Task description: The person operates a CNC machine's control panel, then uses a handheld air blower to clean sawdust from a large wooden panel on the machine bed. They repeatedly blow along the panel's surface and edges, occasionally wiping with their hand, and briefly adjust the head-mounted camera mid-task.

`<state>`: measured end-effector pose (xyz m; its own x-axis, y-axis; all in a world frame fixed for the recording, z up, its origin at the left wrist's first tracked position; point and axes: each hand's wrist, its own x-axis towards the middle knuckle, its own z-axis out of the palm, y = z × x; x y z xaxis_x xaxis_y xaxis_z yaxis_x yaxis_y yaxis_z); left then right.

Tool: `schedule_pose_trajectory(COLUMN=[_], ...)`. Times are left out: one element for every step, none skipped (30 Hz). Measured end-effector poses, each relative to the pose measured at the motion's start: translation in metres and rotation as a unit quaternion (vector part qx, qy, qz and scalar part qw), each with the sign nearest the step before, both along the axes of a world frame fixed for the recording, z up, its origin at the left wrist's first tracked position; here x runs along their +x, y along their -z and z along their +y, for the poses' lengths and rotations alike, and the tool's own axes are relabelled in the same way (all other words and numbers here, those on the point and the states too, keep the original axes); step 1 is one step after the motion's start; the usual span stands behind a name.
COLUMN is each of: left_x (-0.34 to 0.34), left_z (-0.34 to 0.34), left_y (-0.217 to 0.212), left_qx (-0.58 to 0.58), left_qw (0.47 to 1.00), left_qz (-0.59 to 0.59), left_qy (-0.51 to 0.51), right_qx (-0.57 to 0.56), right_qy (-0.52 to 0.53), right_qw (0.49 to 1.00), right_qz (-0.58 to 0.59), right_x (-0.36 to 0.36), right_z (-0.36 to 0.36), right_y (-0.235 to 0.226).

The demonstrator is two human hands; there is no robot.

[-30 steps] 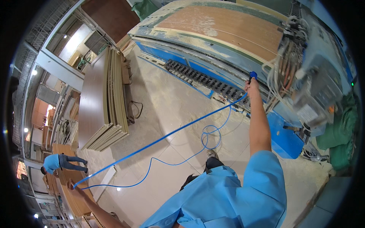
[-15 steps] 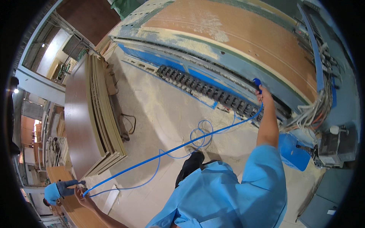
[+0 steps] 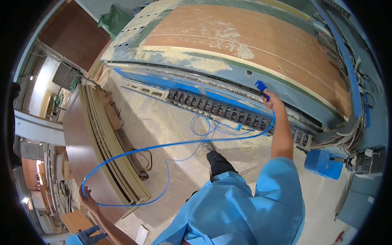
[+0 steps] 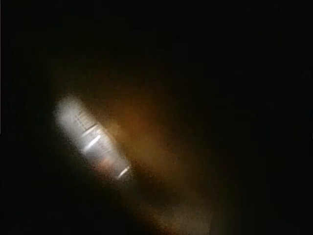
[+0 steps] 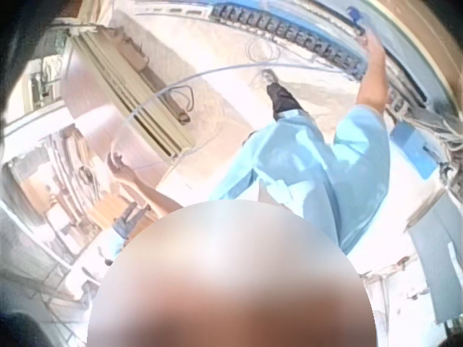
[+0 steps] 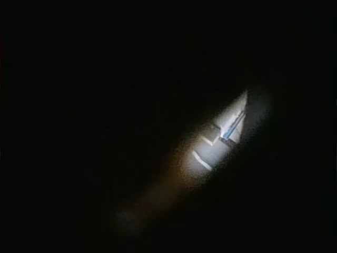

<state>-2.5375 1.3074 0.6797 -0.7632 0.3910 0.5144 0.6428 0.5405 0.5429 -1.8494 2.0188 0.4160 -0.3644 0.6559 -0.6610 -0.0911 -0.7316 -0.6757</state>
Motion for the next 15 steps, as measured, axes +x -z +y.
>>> schedule_pose_trajectory(left_x=[-0.014,-0.026,-0.039,-0.051,-0.060,-0.067,-0.074,-0.078,-0.083,-0.087,-0.090,-0.093,-0.098,-0.104,-0.118], left_z=[0.011,0.020,0.034,0.046,0.059,0.075,0.094,0.114,0.134,0.153,0.171,0.185,0.197,0.205,0.214], left_y=[0.004,0.006,0.005,0.002,-0.003,-0.004,-0.006,-0.007,-0.010,-0.011,-0.012,-0.012,-0.010,-0.008,-0.011], left_qx=[0.003,0.008,0.011,0.012,0.011,0.009,0.017,0.037,0.048,0.058,0.072,0.054,0.037,0.021,0.005], left_qw=[1.000,1.000,0.999,0.999,0.999,0.997,0.997,0.998,0.997,0.996,0.995,0.996,0.996,0.997,0.996], left_qz=[-0.013,-0.019,-0.025,-0.029,-0.035,-0.056,-0.059,-0.049,-0.056,-0.063,-0.072,-0.074,-0.076,-0.078,-0.093], left_qy=[-0.014,-0.018,-0.026,-0.019,-0.019,-0.050,-0.038,-0.004,-0.007,-0.011,-0.014,-0.013,-0.011,-0.009,0.003], right_qx=[0.024,0.049,0.038,0.025,0.012,-0.010,-0.011,-0.003,-0.005,-0.019,-0.039,-0.018,-0.009,-0.003,-0.001], right_qy=[0.061,0.122,0.194,0.266,0.336,0.423,0.433,0.368,0.320,0.292,0.239,0.185,0.144,0.100,0.136], right_qw=[0.997,0.989,0.976,0.958,0.933,0.896,0.892,0.919,0.937,0.949,0.962,0.974,0.982,0.988,0.984], right_qz=[0.031,0.063,0.086,0.107,0.128,0.135,0.132,0.141,0.137,0.118,0.126,0.128,0.119,0.116,0.116], right_x=[-0.006,-0.011,-0.016,-0.020,-0.024,-0.029,-0.036,-0.044,-0.054,-0.064,-0.077,-0.088,-0.097,-0.105,-0.112], right_z=[0.005,0.011,0.019,0.025,0.031,0.038,0.045,0.054,0.058,0.061,0.065,0.066,0.066,0.070,0.075], right_y=[-0.003,-0.006,-0.007,-0.007,-0.006,-0.005,-0.004,-0.005,-0.004,-0.003,-0.003,-0.003,-0.002,-0.004,-0.005])
